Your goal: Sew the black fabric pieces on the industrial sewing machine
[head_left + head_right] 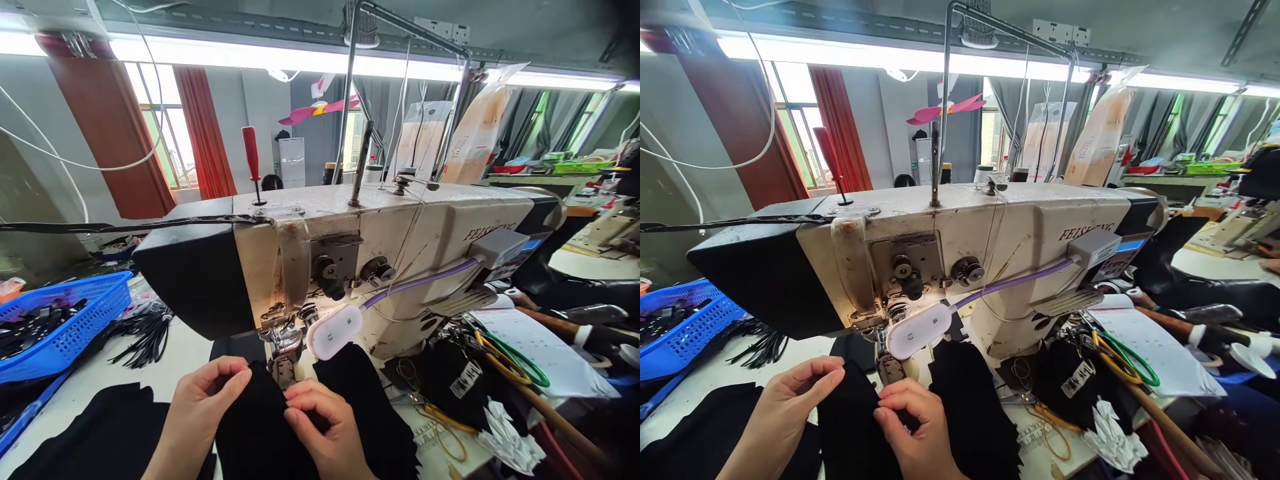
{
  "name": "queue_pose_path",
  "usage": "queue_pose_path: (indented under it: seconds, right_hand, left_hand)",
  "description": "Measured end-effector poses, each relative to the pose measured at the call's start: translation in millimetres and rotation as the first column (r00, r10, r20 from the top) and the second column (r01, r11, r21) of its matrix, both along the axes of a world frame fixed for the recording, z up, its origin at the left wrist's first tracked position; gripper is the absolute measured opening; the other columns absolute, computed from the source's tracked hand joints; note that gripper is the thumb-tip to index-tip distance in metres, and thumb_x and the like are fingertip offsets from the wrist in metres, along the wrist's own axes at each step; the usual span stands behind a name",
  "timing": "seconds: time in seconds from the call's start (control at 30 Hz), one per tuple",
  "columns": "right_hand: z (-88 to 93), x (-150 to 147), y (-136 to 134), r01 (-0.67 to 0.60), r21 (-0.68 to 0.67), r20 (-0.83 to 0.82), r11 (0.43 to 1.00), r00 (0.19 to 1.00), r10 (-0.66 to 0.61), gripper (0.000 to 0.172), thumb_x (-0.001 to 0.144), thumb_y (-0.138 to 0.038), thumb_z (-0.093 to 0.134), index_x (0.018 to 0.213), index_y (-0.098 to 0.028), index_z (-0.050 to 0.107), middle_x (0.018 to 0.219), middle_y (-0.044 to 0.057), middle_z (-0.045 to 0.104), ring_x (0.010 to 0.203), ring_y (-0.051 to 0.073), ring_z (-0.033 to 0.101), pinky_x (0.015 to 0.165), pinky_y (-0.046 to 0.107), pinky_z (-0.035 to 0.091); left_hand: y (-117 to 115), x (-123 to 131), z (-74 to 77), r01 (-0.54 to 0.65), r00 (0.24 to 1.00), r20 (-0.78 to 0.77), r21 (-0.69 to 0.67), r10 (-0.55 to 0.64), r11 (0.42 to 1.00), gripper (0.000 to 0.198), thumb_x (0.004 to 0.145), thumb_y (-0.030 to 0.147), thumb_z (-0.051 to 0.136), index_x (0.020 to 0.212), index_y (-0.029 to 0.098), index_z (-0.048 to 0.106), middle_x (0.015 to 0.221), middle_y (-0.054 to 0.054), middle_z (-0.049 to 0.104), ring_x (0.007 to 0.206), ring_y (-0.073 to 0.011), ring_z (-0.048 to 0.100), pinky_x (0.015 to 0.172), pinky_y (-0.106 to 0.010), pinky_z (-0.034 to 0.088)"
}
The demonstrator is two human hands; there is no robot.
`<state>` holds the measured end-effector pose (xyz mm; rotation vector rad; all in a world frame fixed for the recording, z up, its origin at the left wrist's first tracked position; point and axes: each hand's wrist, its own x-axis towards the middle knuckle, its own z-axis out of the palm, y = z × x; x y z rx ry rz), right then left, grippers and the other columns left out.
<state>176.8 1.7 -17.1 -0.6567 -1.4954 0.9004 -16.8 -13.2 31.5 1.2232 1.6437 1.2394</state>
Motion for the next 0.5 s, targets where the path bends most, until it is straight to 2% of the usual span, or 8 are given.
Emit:
queue_pose_path:
  seconds: [0.1, 0.2, 0.3, 0.5]
  right_hand:
    - [-4.5, 2, -2, -0.009, -0.020, -0.009, 1.000, 1.000, 0.009, 0.009, 0.077, -0.016, 0.064, 0.070, -0.017, 0.070, 0.081, 0.006, 0.071, 0.073, 0.014, 0.068, 0.068, 0.021, 0.054]
    - [-11.8, 2, -3, -0.002, -0.115, -0.017, 0.993, 1.000, 0.000, 0.011, 0.076, -0.019, 0.065, 0.065, -0.016, 0.067, 0.077, 0.006, 0.069, 0.070, 0.014, 0.066, 0.062, 0.020, 0.052]
    - [-18.9, 1, -4, -0.028, -0.226, -0.015, 0.974, 1.000, 0.025, 0.012, 0.077, -0.021, 0.065, 0.065, -0.016, 0.066, 0.081, 0.007, 0.067, 0.075, 0.014, 0.064, 0.065, 0.021, 0.051]
    - [-20.1, -6, -7, 0.027, -0.378, -0.092, 0.926, 0.994, -0.066, 0.016, 0.074, -0.021, 0.063, 0.059, -0.015, 0.059, 0.078, 0.006, 0.064, 0.074, 0.015, 0.061, 0.068, 0.023, 0.049]
  left_hand:
    - [3, 1, -6.2, 0.013, 0.999, 0.046, -0.057, -0.010, 0.998, 0.037, 0.062, 0.057, 0.074, 0.076, 0.023, 0.070, 0.072, 0.000, 0.069, 0.067, -0.0169, 0.060, 0.059, -0.025, 0.050]
    - [8, 5, -10.3, 0.024, 0.998, 0.052, -0.045, -0.022, 0.999, 0.037, 0.061, 0.056, 0.075, 0.074, 0.022, 0.070, 0.069, 0.000, 0.068, 0.065, -0.0148, 0.058, 0.060, -0.024, 0.049]
    - [13, 9, -11.4, 0.019, 0.999, 0.049, -0.020, -0.018, 1.000, 0.036, 0.060, 0.054, 0.076, 0.072, 0.020, 0.070, 0.070, -0.001, 0.068, 0.066, -0.0146, 0.058, 0.062, -0.025, 0.049]
    - [20, 17, -11.2, 0.018, 0.998, 0.054, -0.019, -0.017, 1.000, 0.033, 0.059, 0.049, 0.077, 0.067, 0.018, 0.069, 0.071, -0.002, 0.067, 0.068, -0.0146, 0.056, 0.066, -0.026, 0.047]
